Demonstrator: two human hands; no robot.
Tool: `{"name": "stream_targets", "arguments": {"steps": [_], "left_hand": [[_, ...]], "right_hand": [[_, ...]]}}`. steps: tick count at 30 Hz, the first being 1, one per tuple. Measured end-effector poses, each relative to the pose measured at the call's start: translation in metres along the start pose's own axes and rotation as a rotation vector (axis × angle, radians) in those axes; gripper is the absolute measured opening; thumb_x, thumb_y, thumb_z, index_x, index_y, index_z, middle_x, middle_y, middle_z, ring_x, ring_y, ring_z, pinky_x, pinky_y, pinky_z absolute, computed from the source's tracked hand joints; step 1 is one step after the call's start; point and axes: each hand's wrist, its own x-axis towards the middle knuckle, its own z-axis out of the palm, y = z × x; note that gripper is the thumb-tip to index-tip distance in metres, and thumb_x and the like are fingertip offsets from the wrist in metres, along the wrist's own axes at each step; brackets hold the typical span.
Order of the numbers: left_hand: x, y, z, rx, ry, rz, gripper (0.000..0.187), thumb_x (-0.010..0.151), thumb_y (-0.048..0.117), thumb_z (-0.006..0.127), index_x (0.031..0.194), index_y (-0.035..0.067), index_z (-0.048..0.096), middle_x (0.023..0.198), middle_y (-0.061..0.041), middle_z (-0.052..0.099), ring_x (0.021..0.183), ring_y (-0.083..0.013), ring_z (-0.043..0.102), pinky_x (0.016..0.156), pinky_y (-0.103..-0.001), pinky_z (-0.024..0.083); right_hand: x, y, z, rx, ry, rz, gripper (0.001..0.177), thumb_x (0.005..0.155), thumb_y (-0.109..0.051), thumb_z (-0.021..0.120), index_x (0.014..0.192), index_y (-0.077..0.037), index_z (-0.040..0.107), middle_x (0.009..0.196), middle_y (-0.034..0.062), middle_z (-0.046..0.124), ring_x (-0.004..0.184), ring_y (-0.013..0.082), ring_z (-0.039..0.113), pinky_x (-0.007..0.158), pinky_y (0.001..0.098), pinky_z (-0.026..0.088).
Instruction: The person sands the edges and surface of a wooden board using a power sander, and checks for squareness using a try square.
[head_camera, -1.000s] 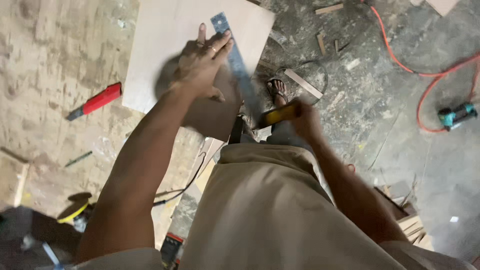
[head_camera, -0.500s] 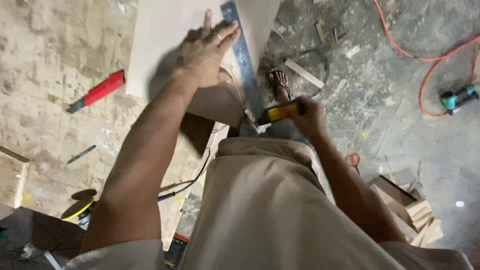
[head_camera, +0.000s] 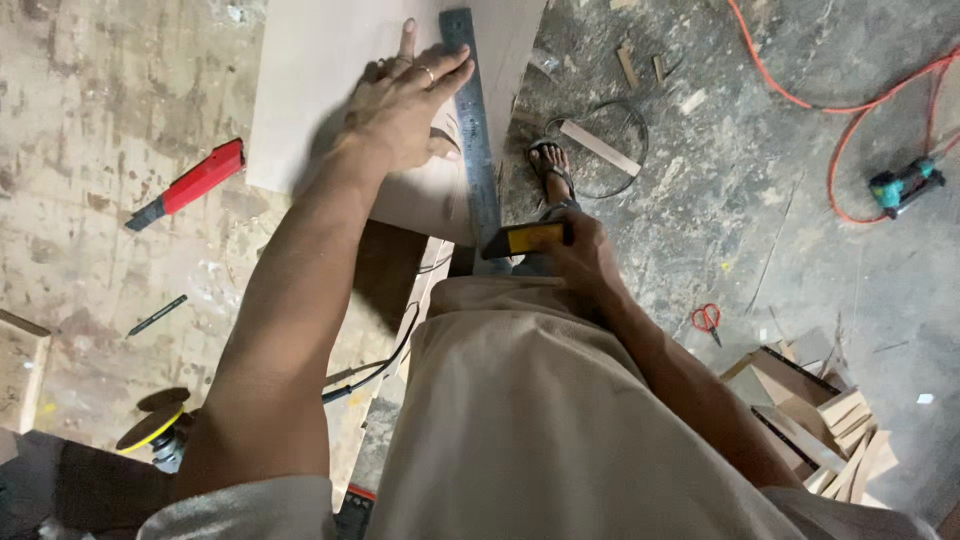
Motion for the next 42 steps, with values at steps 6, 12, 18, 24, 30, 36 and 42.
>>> {"name": "stream_targets", "arguments": {"steps": [6,12,18,24,30,36,42], "left_hand": [[-0.013,-0.004,0.006,-0.034,0.030,-0.012,0.093,0.087,0.045,0.063,0.157,0.027,0.005,0.163,0.008,-0.005,0.145,-0.0285,-0.015,0.118,-0.058,0.013],[-0.021,0.017,0.074,-0.521,0.398,-0.125,0.093,0.096,0.008,0.063,0.156,0.020,-0.007,0.163,-0.008,-0.012,0.151,-0.0411,-0.004,0.077,-0.034,0.061],[-0.059,0.087,0.148,-0.324,1.224,-0.347,0.053,0.085,0.055,0.068,0.121,0.016,0.068,0.119,-0.005,0.063,0.112,-0.0312,0.058,0.083,-0.039,0.053],[-0.044,0.133,0.216,-0.362,1.095,-0.632,0.024,0.087,0.044,0.073,0.097,0.022,0.073,0.082,-0.003,0.062,0.085,-0.0252,0.065,0.064,-0.033,0.051],[-0.055,0.146,0.193,-0.504,0.786,-0.537,0.037,0.070,0.031,0.069,0.102,0.014,0.068,0.086,-0.010,0.062,0.086,-0.0334,0.063,0.067,-0.044,0.051],[-0.089,0.147,0.162,-0.891,0.212,-0.721,0.021,0.091,0.032,0.058,0.097,0.020,0.073,0.084,-0.007,0.071,0.086,-0.0330,0.069,0.072,-0.047,0.056],[-0.073,0.145,0.123,-1.585,0.596,-1.009,0.043,0.098,0.044,0.059,0.106,0.003,0.069,0.098,-0.019,0.072,0.099,-0.0347,0.069,0.087,-0.045,0.053]], "right_hand": [[-0.003,-0.017,0.008,-0.008,-0.041,0.074,0.019,0.075,-0.021,0.071,0.089,-0.009,0.067,0.076,0.0045,0.061,0.067,0.0150,0.053,0.056,0.0324,0.041],[0.015,0.020,-0.055,0.291,-0.073,0.054,0.019,0.093,-0.036,0.060,0.088,-0.018,0.060,0.072,-0.0030,0.057,0.055,0.0058,0.044,0.047,0.0217,0.034],[0.055,0.076,-0.141,0.631,0.246,-0.084,0.015,0.097,-0.010,0.069,0.097,-0.007,0.055,0.074,0.0021,0.048,0.052,0.0084,0.052,0.047,0.0194,0.042],[0.093,0.059,-0.159,0.604,0.139,0.042,0.014,0.099,-0.018,0.068,0.096,-0.013,0.056,0.083,0.0022,0.056,0.064,0.0133,0.065,0.052,0.0175,0.054],[0.182,0.053,-0.154,0.389,-0.102,-0.038,0.021,0.103,-0.029,0.065,0.100,-0.011,0.055,0.080,0.0109,0.061,0.066,0.0219,0.068,0.053,0.0251,0.057],[0.230,0.040,-0.119,0.149,-0.234,-0.133,0.017,0.101,-0.020,0.062,0.100,-0.004,0.056,0.077,0.0176,0.057,0.066,0.0309,0.065,0.054,0.0371,0.052],[0.164,-0.049,-0.085,-0.275,-0.329,-0.422,0.020,0.097,-0.018,0.058,0.095,0.002,0.061,0.086,0.0267,0.062,0.082,0.0448,0.063,0.075,0.0520,0.053]]}}
